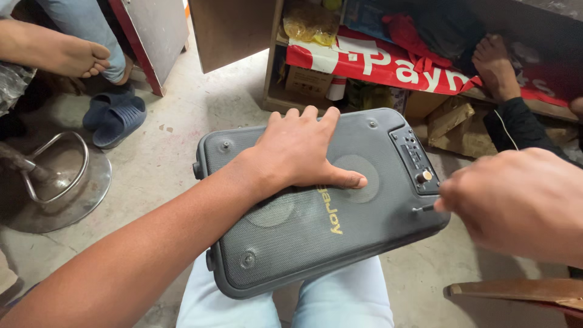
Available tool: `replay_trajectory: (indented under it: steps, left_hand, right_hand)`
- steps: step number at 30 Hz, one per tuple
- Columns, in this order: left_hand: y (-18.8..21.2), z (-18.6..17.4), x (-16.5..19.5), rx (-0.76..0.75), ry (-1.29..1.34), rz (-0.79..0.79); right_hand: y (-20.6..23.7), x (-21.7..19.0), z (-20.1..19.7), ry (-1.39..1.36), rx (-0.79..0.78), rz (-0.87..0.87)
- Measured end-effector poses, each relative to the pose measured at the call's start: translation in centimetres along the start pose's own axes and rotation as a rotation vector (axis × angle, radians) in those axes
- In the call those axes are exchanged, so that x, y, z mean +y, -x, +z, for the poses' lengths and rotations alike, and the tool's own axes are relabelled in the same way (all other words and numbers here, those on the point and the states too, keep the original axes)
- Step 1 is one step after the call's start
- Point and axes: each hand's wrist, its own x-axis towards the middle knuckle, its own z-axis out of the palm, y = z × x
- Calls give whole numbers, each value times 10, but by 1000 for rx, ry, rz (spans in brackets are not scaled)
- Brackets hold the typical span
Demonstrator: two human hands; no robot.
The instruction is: The person repairs a portable Vingajoy speaker resting on their lap. They use a screwdriver to remove screws from the white back panel, flip the speaker over, and continue unscrewing screws around the gray grille side and control panel edge.
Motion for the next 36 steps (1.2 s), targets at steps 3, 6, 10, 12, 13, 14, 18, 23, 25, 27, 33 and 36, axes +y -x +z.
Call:
replay_trajectory:
  steps: [3,6,10,12,13,14,18,23,25,27,33,36]
  left_hand:
    - [-1,0,0,17,3,14]
    - [-1,0,0,22,-1,17]
    - [-1,0,-1,-2,-2,-8]
    - [-2,0,0,14,-5,8]
    - [-1,0,0,20,-6,15]
    - [-1,-1,1,7,-6,6]
    - [1,-1,1,-8,-14,-7]
    - [-1,-1,1,12,-18,8]
    - [0,-1,1,12,-22,-3]
    - [-1,0,0,13,-13,1]
    - [0,0,1,-9,-9,-2]
    - [1,-1,1,12,-3,6]
  right_hand:
    - [5,-7,-16,-95,-72,95]
    - [4,1,-9,-162,72,-59]
    - [-3,23,12,119,419,-558]
    - [0,26,21,472,738,-884]
    - [-1,25,22,491,562,-805]
    - [-1,21,21,505,386,-723]
    - [0,1,7,-5,25,7]
    - [-4,5,6,-124,106,-108]
    - [-9,16,15,-69,204,-280]
    - [-13,29,24,107,299,-526]
    - [-5,19,21,499,413,-746]
    - [4,-2,-1,8,41,16]
